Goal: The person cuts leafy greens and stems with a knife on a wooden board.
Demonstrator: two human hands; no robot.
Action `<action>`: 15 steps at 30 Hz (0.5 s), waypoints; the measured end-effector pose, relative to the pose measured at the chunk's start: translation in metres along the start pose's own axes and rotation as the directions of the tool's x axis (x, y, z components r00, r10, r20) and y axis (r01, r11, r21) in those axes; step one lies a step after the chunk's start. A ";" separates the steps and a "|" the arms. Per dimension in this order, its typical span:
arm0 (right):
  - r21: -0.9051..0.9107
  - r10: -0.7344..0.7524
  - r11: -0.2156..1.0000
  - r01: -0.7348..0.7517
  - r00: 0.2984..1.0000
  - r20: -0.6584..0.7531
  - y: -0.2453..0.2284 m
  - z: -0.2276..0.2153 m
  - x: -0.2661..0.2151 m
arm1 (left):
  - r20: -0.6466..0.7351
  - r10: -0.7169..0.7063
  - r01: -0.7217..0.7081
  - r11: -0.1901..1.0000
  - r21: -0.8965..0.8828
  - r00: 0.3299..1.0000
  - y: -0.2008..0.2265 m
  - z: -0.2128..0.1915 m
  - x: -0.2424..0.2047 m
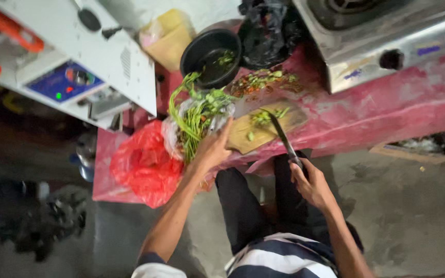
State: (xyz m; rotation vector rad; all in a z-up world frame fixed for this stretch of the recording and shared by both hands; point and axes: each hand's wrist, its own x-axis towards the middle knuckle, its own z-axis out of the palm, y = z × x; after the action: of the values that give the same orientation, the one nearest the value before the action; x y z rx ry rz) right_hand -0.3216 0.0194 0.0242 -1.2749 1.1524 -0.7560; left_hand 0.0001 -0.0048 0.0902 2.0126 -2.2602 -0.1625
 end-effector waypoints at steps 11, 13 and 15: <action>0.086 -0.337 0.941 0.326 0.925 0.177 -0.086 0.079 0.059 | 0.184 -0.244 0.212 0.961 0.177 0.952 -0.071 -0.158 0.025; 0.080 -0.381 0.925 0.372 0.906 0.183 -0.105 0.099 0.080 | 0.049 -0.113 0.101 0.977 0.188 0.992 -0.083 -0.180 0.034; 0.129 -0.525 0.851 0.508 0.826 0.205 -0.120 0.118 0.106 | 0.060 -0.189 0.172 0.960 0.223 0.980 -0.094 -0.196 0.048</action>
State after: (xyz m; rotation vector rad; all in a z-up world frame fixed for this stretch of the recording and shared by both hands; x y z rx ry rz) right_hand -0.1598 -0.0633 0.1059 -1.5955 0.5775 -0.9993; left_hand 0.1171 -0.0648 0.2702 2.3652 -2.2238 -0.0112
